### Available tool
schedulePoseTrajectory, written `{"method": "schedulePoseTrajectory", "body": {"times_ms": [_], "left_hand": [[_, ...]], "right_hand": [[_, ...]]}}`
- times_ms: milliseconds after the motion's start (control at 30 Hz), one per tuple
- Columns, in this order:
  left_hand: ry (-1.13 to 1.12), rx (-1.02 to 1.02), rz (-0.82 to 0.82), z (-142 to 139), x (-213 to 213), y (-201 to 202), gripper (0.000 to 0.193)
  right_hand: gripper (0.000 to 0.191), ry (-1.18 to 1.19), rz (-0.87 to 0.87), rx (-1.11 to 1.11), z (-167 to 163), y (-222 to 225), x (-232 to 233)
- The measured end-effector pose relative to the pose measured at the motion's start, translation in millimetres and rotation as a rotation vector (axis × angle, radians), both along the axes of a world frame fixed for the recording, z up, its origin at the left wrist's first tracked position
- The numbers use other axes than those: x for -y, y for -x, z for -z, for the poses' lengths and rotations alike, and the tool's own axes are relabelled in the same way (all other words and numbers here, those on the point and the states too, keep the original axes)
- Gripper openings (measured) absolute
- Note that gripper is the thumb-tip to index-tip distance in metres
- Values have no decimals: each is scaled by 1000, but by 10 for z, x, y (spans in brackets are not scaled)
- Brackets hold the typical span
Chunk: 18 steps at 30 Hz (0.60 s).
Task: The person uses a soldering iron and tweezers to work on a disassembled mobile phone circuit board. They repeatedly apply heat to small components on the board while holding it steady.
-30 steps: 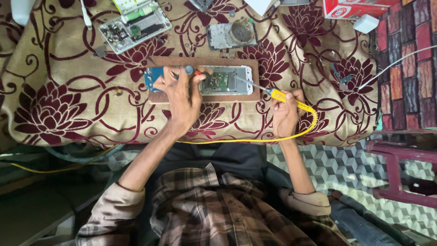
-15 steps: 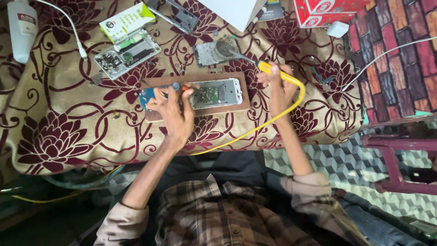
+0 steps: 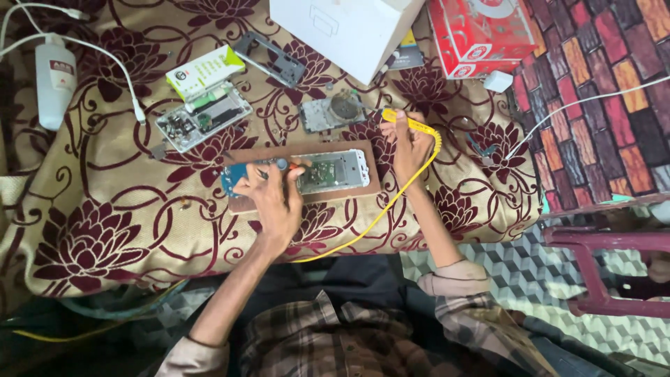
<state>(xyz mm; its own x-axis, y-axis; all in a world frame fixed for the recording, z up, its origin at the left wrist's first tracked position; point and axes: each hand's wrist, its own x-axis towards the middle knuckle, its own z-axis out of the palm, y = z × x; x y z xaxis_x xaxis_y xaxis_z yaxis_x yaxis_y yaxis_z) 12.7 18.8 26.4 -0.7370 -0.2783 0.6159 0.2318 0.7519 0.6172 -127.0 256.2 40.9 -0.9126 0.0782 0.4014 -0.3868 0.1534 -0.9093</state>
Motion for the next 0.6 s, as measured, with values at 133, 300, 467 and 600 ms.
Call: {"method": "schedulePoseTrajectory", "body": {"times_ms": [133, 300, 467, 600], "left_hand": [[1, 12, 3, 9, -8, -10, 5], [-6, -18, -1, 51, -21, 2, 10], [-35, 48, 30, 91, -40, 29, 10], [-27, 2, 4, 75, -50, 26, 12]], "right_hand": [[28, -14, -109, 45, -75, 34, 19], [24, -233, -126, 111, -235, -25, -119], [17, -252, -115, 15, -343, -94, -213], [19, -222, -38, -18, -365, -74, -104]]}}
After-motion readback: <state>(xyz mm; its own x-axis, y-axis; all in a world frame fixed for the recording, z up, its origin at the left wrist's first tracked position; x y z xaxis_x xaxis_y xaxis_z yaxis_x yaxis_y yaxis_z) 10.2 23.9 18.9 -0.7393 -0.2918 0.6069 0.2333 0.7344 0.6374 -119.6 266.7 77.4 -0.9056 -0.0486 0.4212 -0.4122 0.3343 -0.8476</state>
